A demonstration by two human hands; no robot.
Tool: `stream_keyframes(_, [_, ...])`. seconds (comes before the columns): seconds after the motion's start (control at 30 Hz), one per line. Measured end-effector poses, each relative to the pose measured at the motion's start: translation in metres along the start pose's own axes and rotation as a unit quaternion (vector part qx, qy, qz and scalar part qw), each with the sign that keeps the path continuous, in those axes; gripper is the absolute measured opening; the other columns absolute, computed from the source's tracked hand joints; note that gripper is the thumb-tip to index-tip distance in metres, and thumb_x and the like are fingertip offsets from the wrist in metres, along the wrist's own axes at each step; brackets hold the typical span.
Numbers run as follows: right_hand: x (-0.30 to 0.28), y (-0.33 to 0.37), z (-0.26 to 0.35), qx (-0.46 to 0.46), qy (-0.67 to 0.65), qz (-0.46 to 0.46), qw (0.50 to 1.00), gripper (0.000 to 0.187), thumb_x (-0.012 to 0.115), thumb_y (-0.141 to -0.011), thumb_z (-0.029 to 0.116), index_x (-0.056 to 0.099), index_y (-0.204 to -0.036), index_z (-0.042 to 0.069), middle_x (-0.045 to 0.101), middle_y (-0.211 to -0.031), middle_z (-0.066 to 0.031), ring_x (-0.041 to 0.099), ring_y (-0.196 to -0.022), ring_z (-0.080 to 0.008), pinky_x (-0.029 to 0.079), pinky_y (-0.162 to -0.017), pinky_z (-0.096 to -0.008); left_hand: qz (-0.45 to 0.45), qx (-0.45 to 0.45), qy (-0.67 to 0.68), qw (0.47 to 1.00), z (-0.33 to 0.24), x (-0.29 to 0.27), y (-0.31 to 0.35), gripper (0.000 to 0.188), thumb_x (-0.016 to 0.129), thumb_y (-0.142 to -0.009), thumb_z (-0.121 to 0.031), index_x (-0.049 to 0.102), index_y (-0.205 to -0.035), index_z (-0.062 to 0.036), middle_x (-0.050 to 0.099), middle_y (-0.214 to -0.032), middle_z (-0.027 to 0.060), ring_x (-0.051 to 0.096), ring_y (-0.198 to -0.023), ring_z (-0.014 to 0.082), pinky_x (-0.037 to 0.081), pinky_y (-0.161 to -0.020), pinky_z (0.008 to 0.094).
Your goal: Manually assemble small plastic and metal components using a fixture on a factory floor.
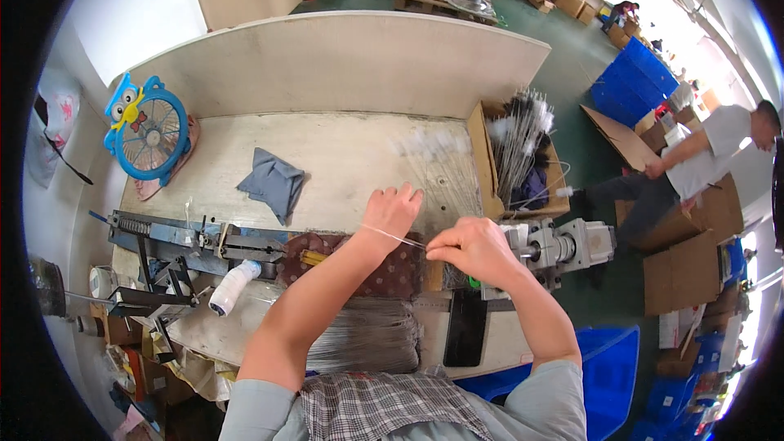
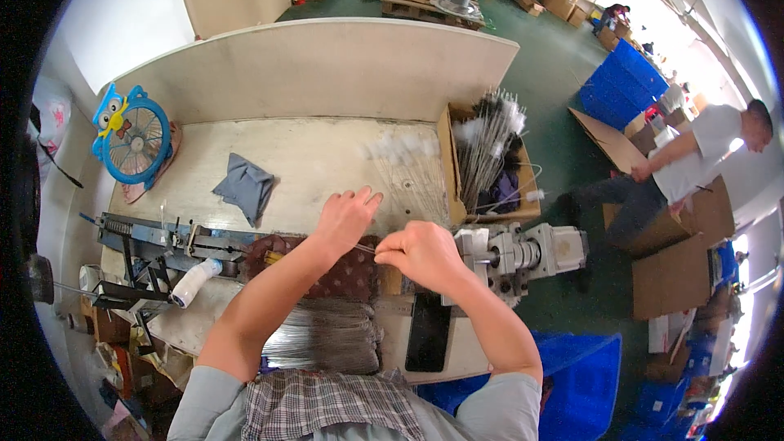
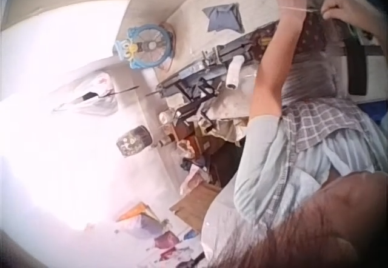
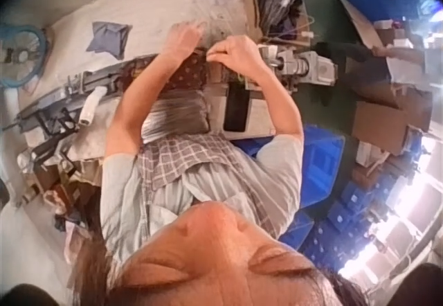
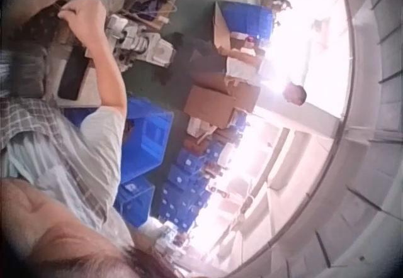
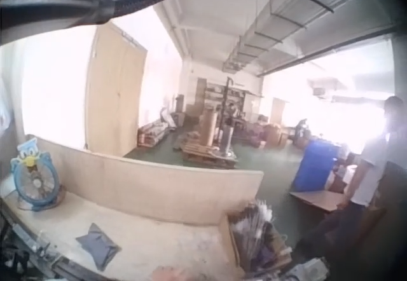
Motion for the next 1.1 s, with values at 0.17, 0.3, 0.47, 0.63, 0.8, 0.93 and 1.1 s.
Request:
stream_keyframes(0.17, [0.010, -0.024, 0.041, -0.138, -0.040, 0.005, 0.990, 0.013, 0.070, -0.070, 0.024, 0.071, -0.075, 0.012, 0.064, -0.069, -0.0030, 0.058, -0.072, -0.0229, 0.047, -0.065, -0.0354, -0.038, -0.052, 0.204, 0.977, 0.006, -0.058, 0.075, 0.017, 0.064, -0.080, -0.016, 0.065, -0.094, -0.0058, 0.062, -0.084, 0.0100, 0.063, -0.077, 0.0274, 0.050, -0.065, 0.0347])
stream_keyframes(0.3, [0.051, -0.052, 0.090, -0.245, -0.095, -0.016, 0.965, 0.012, 0.069, -0.070, 0.022, 0.069, -0.074, 0.010, 0.064, -0.070, -0.0027, 0.057, -0.071, -0.0235, 0.048, -0.065, -0.0351, -0.018, -0.167, 0.272, 0.947, 0.029, -0.082, 0.169, 0.016, 0.067, -0.080, -0.012, 0.065, -0.093, -0.0029, 0.066, -0.087, 0.0126, 0.065, -0.079, 0.0253, 0.052, -0.067, 0.0313])
stream_keyframes(0.47, [0.095, -0.073, 0.127, -0.241, -0.093, -0.029, 0.966, 0.010, 0.067, -0.072, 0.021, 0.069, -0.074, 0.011, 0.064, -0.071, -0.0006, 0.057, -0.075, -0.0215, 0.048, -0.066, -0.0345, -0.124, -0.522, 0.596, 0.597, 0.084, -0.072, 0.252, 0.027, 0.056, -0.091, -0.025, 0.065, -0.089, -0.0001, 0.066, -0.081, 0.0096, 0.063, -0.074, 0.0194, 0.052, -0.067, 0.0308])
stream_keyframes(0.63, [0.105, -0.078, 0.140, -0.207, -0.032, -0.011, 0.978, 0.010, 0.067, -0.070, 0.020, 0.069, -0.074, 0.011, 0.064, -0.072, 0.0000, 0.056, -0.076, -0.0212, 0.049, -0.067, -0.0342, -0.176, -0.472, 0.725, 0.470, 0.093, -0.073, 0.247, 0.045, 0.045, -0.093, -0.041, 0.056, -0.111, -0.0021, 0.065, -0.083, 0.0117, 0.062, -0.074, 0.0196, 0.050, -0.066, 0.0330])
stream_keyframes(0.8, [0.105, -0.079, 0.149, -0.188, 0.003, 0.020, 0.982, 0.011, 0.066, -0.070, 0.020, 0.069, -0.073, 0.010, 0.064, -0.072, -0.0005, 0.056, -0.077, -0.0216, 0.049, -0.067, -0.0344, -0.056, -0.505, 0.462, 0.727, 0.097, -0.055, 0.224, 0.050, 0.062, -0.077, -0.052, 0.069, -0.076, -0.0024, 0.063, -0.063, 0.0119, 0.061, -0.054, 0.0213, 0.047, -0.052, 0.0342])
stream_keyframes(0.93, [0.100, -0.081, 0.143, -0.172, 0.034, 0.017, 0.984, 0.010, 0.066, -0.071, 0.019, 0.069, -0.073, 0.010, 0.063, -0.070, -0.0016, 0.057, -0.078, -0.0229, 0.048, -0.066, -0.0358, 0.043, -0.496, 0.315, 0.808, 0.106, -0.061, 0.210, 0.051, 0.069, -0.071, -0.050, 0.067, -0.064, 0.0007, 0.060, -0.054, 0.0090, 0.057, -0.052, 0.0157, 0.044, -0.051, 0.0301])
stream_keyframes(1.1, [0.072, -0.054, 0.146, -0.261, -0.005, -0.106, 0.959, 0.011, 0.065, -0.074, 0.017, 0.068, -0.081, 0.008, 0.062, -0.071, -0.0039, 0.057, -0.079, -0.0239, 0.048, -0.065, -0.0359, -0.139, -0.438, 0.561, 0.688, 0.100, -0.021, 0.223, 0.035, 0.066, -0.079, -0.031, 0.063, -0.081, 0.0038, 0.063, -0.070, 0.0081, 0.056, -0.055, 0.0125, 0.045, -0.050, 0.0282])
Point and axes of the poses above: each hand's wrist, its own y-axis away from the middle knuckle, its own x-axis out of the palm, z = x × y, the point moved 7 cm from there along -y, towards the middle knuckle
